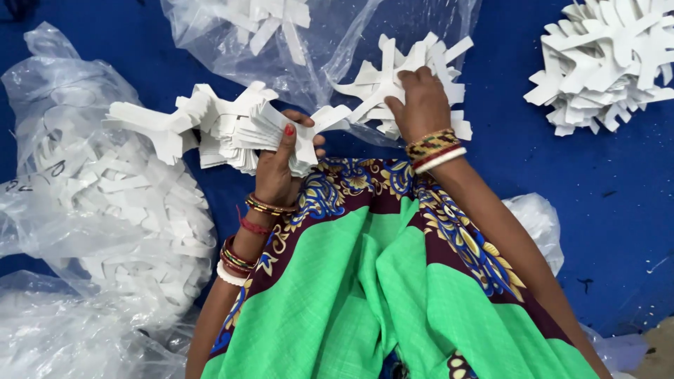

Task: The person sorts and stacks white shoe component pieces.

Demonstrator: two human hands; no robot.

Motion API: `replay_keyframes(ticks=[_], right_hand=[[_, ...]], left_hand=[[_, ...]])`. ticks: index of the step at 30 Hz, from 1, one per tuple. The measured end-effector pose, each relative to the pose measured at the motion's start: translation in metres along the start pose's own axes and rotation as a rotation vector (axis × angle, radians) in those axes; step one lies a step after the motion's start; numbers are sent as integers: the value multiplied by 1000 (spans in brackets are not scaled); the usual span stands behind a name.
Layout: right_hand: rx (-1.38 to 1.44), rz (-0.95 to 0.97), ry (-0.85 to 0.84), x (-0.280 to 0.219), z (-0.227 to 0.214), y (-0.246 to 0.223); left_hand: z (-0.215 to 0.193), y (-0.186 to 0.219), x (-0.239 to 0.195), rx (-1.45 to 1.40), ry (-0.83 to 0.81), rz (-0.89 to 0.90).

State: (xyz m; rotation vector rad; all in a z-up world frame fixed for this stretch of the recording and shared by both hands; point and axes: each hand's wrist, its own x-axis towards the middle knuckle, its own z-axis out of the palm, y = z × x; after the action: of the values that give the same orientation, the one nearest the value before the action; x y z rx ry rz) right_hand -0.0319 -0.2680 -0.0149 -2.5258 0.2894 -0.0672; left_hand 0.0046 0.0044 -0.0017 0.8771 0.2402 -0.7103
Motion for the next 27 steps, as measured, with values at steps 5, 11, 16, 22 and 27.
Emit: replay_keyframes(ticks=[5,11,16,22,27], right_hand=[[-120,272,-45,1,15,4],[289,431,-90,1,-8,29],[1092,602,-136,2,-52,-33],[1114,591,-168,13,-28,-79],[999,617,-61,-5,-12,-77]], left_hand=[[-3,1,0,25,-2,9],[-2,0,6,-56,-25,-2],[21,1,15,-150,-97,-26],[47,7,36,-124,-160,7],[48,10,34,-23,-253,106]])
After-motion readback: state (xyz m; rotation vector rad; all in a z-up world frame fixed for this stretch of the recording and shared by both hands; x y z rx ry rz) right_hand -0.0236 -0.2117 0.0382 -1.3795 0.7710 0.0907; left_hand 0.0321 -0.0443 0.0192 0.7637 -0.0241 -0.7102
